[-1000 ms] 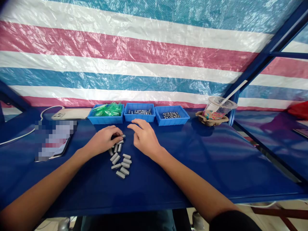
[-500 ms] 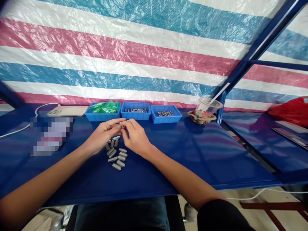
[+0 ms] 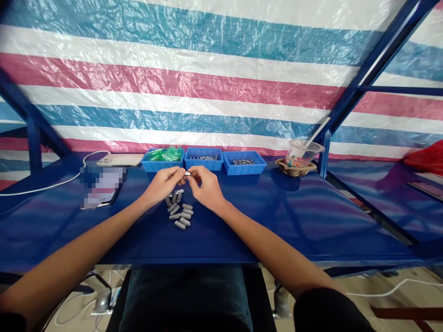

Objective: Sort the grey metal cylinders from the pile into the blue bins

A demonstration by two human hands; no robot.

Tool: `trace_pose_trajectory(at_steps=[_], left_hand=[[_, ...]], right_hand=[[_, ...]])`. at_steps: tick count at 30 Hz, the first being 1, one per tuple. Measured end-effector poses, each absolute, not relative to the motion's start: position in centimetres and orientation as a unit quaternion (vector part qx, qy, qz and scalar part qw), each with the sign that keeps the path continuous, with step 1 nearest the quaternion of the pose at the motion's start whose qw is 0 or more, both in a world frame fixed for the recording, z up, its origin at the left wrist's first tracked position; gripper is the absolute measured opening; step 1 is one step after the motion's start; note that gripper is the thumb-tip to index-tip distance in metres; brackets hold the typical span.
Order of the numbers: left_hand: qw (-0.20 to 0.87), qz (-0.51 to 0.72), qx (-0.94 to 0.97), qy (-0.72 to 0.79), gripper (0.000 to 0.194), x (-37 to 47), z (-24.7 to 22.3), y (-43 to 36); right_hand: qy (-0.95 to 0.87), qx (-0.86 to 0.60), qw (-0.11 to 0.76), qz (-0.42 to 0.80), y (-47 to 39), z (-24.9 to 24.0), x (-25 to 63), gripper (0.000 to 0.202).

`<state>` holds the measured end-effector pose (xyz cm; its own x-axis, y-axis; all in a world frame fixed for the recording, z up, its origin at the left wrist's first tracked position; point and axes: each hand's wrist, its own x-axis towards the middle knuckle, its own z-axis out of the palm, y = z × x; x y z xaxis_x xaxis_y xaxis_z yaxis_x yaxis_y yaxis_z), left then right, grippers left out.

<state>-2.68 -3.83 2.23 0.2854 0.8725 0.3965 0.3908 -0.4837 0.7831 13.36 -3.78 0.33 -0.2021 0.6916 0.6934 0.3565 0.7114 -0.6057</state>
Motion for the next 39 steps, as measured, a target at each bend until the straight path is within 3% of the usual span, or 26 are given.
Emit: trace_pose_trajectory(at_steps=[7, 10, 17, 20, 23, 28, 32, 39], left_hand=[[0.247, 0.445, 0.761, 0.402, 0.027, -2.8, 1.9, -3.8], [0.3, 0.462, 0.739, 0.388, 0.025, -2.7, 1.7, -3.7], [0.35, 0.477, 0.715, 0.373, 0.037, -2.2, 2.8, -4.2], [0.307, 0.396, 0.768, 0.399, 0.044, -2.4, 3.1, -4.2], [0.225, 0.261, 0.843, 0.414, 0.045, -2.9, 3.2, -4.4], [0.154, 0.167, 0.879, 0.42, 0.06, -4.0, 2.6, -7.3], [0.113, 0.125, 0.896, 0.41, 0.09, -3.6, 1.0, -9.5], [0.063, 0.119, 0.886, 0.443, 0.088, -0.2, -0.4, -5.6]], right_hand=[[-0.747, -0.389, 0.514, 0.161, -3.8, 0.4, 13.4, 0.02], [-0.755, -0.375, 0.518, 0.144, -3.9, 0.4, 13.4, 0.016], [-0.794, -0.281, 0.534, -0.075, -3.9, 3.5, 14.2, 0.011], [-0.735, -0.321, 0.588, -0.107, -2.2, 5.9, 15.2, 0.011], [-0.691, -0.399, 0.601, -0.058, 0.3, 6.7, 16.4, 0.02], [-0.78, -0.444, 0.436, 0.068, 1.8, 3.7, 17.8, 0.043], [-0.788, -0.437, 0.424, 0.094, 0.2, 1.7, 18.4, 0.04], [-0.812, -0.417, 0.376, 0.157, -1.4, -0.5, 17.1, 0.031]])
